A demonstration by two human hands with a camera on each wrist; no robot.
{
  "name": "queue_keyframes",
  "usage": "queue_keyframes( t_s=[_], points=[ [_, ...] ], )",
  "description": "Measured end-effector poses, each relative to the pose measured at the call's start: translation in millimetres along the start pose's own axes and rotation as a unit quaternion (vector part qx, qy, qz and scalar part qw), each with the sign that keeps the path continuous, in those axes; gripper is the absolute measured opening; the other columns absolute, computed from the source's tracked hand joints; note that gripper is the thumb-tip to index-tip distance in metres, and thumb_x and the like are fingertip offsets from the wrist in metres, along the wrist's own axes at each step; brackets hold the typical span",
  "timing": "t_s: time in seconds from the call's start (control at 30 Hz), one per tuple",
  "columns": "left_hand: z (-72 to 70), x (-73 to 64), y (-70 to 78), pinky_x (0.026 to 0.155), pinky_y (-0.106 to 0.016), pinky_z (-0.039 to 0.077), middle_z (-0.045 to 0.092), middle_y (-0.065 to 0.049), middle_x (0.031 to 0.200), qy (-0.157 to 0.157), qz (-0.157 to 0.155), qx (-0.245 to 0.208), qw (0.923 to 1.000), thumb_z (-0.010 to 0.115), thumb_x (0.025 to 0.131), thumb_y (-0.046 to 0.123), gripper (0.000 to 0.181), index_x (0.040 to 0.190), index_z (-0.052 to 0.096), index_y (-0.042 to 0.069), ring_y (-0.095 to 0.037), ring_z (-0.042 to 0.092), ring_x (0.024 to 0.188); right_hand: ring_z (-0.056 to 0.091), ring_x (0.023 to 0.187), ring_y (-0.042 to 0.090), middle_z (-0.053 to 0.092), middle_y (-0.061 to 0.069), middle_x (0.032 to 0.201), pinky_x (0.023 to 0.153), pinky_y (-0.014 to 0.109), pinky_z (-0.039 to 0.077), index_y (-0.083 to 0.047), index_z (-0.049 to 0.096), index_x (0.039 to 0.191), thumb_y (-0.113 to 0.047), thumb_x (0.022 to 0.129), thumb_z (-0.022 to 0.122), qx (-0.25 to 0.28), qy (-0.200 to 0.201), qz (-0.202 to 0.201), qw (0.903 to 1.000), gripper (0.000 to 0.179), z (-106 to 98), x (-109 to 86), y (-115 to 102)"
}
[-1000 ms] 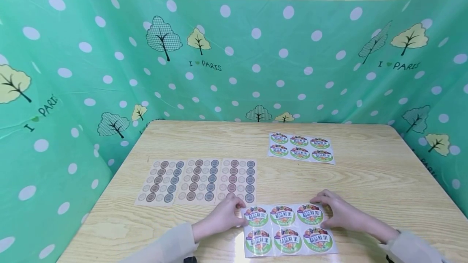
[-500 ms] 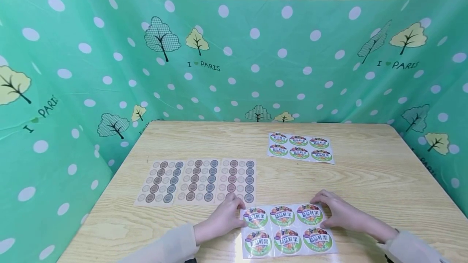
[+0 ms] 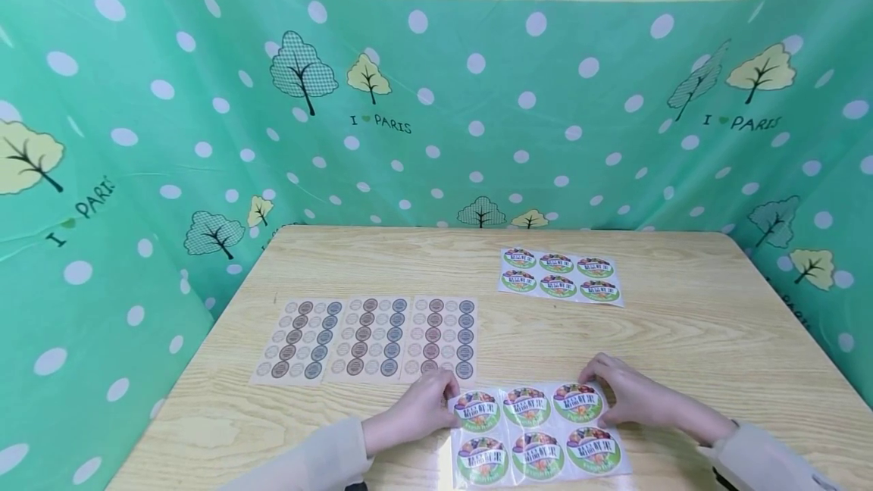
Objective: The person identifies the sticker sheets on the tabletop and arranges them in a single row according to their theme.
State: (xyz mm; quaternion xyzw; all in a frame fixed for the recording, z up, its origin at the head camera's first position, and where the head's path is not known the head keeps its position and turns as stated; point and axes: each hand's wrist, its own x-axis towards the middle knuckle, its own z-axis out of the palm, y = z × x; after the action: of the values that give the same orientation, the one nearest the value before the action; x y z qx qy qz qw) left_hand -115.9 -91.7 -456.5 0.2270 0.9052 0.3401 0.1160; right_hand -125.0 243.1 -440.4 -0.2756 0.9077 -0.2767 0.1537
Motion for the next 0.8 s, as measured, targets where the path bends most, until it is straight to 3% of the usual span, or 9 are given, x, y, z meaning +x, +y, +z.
queue_keyframes(
  t_s=[0.33, 0.8],
  points=[
    [-3.5, -0.1, -0.2, 0.057, -0.014, 0.043, 0.048, 0.006, 0.072, -0.027, 0.005, -0.06, 0.9978, 0.072, 0.063, 0.0, 0.028, 0.079, 0.051, 0.01, -0.002, 0.044, 0.063, 0.042, 0.091, 0.017, 0.044, 0.0, 0.104, 0.077, 0.03, 0.043, -0.01, 0.054, 0.113, -0.027, 0.064, 0.074, 0.016, -0.009, -0.006, 0.9998, 0.056, -1.8, -1.2, 2.3],
    [-9.7, 2.3, -1.7, 0.059, -0.014, 0.045, 0.05, 0.007, 0.072, -0.034, 0.035, -0.09, 0.9947, 0.071, 0.065, 0.0, 0.026, 0.082, 0.053, 0.009, 0.0, 0.046, 0.064, 0.042, 0.09, 0.016, 0.044, 0.001, 0.103, 0.075, 0.026, 0.042, -0.011, 0.054, 0.112, -0.029, 0.064, 0.074, 0.032, -0.007, -0.009, 0.9994, 0.055, -1.6, -1.0, 5.6]
  ],
)
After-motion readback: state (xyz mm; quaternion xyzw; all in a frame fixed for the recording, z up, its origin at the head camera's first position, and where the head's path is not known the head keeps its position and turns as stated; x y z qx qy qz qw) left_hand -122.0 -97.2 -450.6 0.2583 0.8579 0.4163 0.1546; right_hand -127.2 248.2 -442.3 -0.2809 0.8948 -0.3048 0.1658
